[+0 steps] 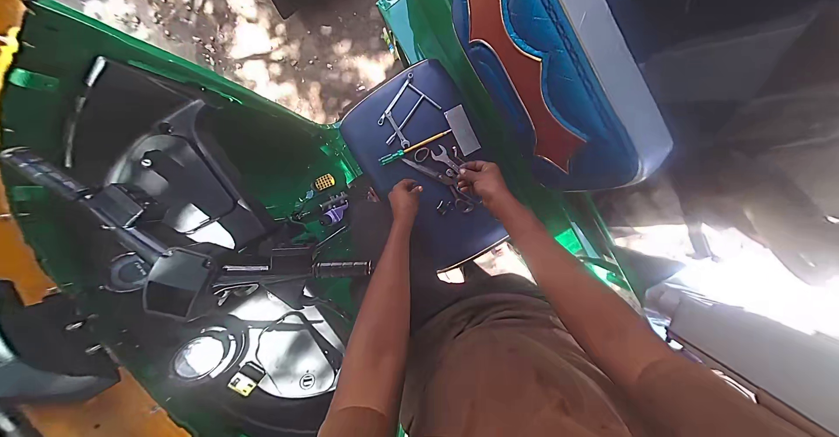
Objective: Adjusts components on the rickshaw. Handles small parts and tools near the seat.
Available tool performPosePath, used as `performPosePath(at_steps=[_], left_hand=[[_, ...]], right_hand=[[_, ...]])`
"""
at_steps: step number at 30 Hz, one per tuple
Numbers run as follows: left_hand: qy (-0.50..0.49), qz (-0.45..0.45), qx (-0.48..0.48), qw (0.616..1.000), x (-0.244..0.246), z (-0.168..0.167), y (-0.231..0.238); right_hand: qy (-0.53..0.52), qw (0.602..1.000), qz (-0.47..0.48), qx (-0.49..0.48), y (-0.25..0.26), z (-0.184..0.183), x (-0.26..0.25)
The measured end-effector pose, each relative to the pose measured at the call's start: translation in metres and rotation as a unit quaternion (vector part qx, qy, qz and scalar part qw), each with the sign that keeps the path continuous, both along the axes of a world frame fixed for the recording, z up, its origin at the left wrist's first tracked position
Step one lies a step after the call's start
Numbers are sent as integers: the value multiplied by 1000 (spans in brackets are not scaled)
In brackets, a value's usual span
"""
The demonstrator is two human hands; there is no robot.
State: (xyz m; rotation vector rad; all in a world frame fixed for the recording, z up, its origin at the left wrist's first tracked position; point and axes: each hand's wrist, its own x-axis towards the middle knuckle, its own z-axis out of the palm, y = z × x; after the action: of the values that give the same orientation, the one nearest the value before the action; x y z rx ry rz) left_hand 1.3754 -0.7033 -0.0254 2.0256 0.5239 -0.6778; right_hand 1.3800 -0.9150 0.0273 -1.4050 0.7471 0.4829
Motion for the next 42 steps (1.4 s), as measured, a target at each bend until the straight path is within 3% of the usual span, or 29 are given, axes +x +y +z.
performPosePath(at_steps=[2, 8, 15, 22, 29, 35, 42], left_hand=[[-10, -19, 53, 998, 7, -14, -3], [-58, -29, 62, 996, 13, -38, -9], [-66, -150, 176, 971, 12, -37, -9], [-84, -113, 143, 980, 14, -36, -6], [-93, -78, 169, 978, 4, 11, 10], [-191, -83, 151, 966, -26, 65, 27], [-314, -88, 179, 928, -85, 136, 57]], right_hand=[[25, 999, 23, -33, 0, -20, -5], [8, 981, 119, -150, 14, -58, 25], [-69, 894, 358, -259, 59, -62, 39], [-89, 851, 410, -317, 82, -86, 9], [-91, 824, 433, -354, 86, -90, 6], [-113, 857, 375, -334, 82, -95, -7], [-113, 891, 326, -295, 58, -70, -20]])
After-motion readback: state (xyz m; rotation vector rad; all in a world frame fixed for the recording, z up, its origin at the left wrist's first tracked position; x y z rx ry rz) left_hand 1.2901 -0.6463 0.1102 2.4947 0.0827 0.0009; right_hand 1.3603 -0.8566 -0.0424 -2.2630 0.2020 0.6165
